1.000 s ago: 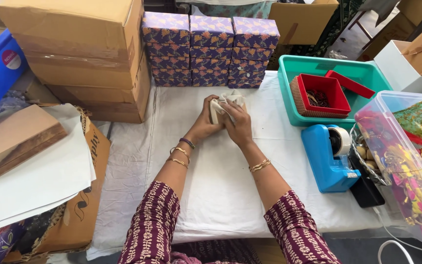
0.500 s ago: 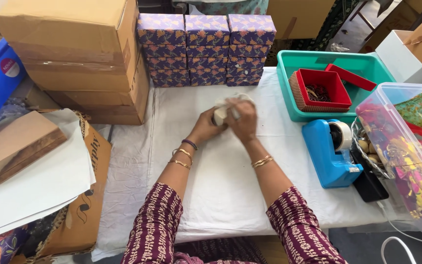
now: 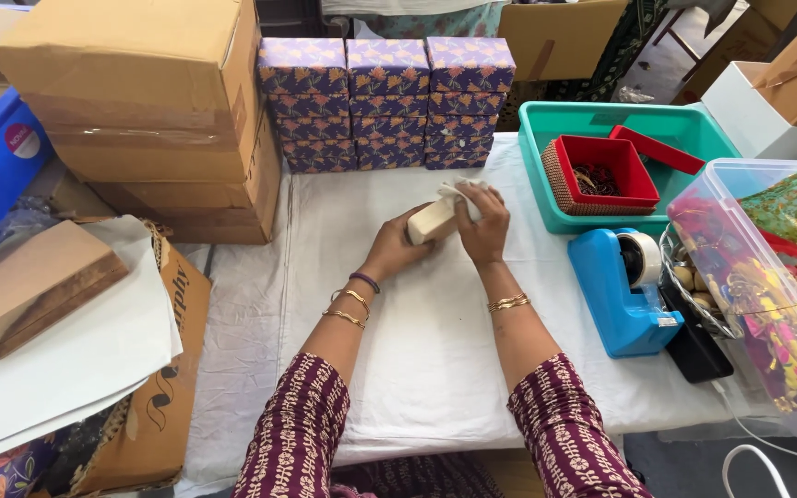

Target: The person wipes a small wooden box with a cloth, places a green decorative item inside, and closes the lid. They then wrap the box in patterned paper, folding the edges and securing them with tape from a dispenser.

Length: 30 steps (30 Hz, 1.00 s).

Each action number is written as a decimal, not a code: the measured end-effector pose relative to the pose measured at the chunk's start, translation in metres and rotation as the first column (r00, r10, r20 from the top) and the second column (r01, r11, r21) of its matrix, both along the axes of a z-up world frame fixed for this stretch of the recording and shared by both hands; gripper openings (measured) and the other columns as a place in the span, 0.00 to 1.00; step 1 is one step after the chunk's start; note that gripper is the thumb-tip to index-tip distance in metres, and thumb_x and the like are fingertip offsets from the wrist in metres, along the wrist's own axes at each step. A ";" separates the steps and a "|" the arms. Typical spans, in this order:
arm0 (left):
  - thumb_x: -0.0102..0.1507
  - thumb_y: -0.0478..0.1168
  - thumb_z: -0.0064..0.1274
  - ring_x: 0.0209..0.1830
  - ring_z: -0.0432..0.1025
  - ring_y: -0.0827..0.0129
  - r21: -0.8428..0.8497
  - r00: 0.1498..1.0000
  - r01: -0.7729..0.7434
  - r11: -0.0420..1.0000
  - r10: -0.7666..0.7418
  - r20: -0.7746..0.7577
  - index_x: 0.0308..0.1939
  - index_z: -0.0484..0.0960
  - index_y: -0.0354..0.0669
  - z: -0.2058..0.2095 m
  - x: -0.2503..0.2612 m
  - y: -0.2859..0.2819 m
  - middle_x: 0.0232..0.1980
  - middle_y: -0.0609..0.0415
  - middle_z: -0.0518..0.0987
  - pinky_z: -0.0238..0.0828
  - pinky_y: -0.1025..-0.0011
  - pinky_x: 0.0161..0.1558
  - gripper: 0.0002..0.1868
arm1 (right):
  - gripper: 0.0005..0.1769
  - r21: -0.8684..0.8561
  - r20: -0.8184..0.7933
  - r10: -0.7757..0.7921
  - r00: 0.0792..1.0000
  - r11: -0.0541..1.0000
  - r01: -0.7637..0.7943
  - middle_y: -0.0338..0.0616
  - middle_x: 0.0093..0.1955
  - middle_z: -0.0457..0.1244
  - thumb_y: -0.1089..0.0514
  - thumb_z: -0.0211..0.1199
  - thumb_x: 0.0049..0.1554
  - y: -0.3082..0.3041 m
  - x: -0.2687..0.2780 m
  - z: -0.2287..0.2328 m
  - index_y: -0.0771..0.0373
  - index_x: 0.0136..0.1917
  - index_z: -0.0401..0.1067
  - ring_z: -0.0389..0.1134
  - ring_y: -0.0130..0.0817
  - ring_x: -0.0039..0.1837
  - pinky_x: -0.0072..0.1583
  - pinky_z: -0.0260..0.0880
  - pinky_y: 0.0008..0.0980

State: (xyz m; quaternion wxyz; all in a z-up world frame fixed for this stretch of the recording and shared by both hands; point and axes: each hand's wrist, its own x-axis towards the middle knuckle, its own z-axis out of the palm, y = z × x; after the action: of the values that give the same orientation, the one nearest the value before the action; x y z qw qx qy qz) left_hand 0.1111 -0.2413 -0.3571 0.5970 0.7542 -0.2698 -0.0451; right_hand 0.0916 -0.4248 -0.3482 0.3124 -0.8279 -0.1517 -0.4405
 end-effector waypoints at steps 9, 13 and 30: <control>0.58 0.35 0.63 0.52 0.79 0.68 -0.064 0.998 0.008 0.998 -0.004 0.062 0.59 0.78 0.39 -0.024 0.013 -0.003 0.54 0.50 0.84 0.77 0.69 0.54 0.24 | 0.12 -0.145 -0.011 0.157 0.988 0.977 -0.157 0.47 0.56 0.72 0.64 0.67 0.54 0.018 -0.006 0.004 0.60 0.53 0.79 0.73 0.44 0.59 0.70 0.67 0.46; 0.54 0.35 0.65 0.49 0.78 0.70 -0.056 1.000 0.006 0.998 -0.007 -0.017 0.60 0.77 0.40 -0.016 0.007 -0.002 0.51 0.52 0.84 0.75 0.69 0.52 0.29 | 0.12 0.027 -0.025 -0.024 0.999 0.999 0.025 0.48 0.56 0.72 0.64 0.65 0.56 0.006 -0.004 0.000 0.60 0.54 0.79 0.73 0.46 0.61 0.69 0.68 0.42; 0.57 0.36 0.64 0.52 0.79 0.72 -0.082 0.999 0.038 0.996 -0.040 -0.021 0.60 0.79 0.34 -0.070 0.041 -0.011 0.54 0.52 0.85 0.77 0.71 0.53 0.28 | 0.14 -0.224 -0.050 0.007 0.999 0.975 -0.018 0.49 0.59 0.71 0.59 0.63 0.57 0.031 -0.014 0.007 0.59 0.56 0.79 0.70 0.42 0.65 0.73 0.59 0.46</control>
State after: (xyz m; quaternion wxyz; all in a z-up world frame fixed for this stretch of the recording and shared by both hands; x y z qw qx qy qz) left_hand 0.1522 -0.2518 -0.4276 0.6293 0.7232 -0.2793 -0.0541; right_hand 0.0775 -0.3938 -0.3413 0.2235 -0.8674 -0.1979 -0.3982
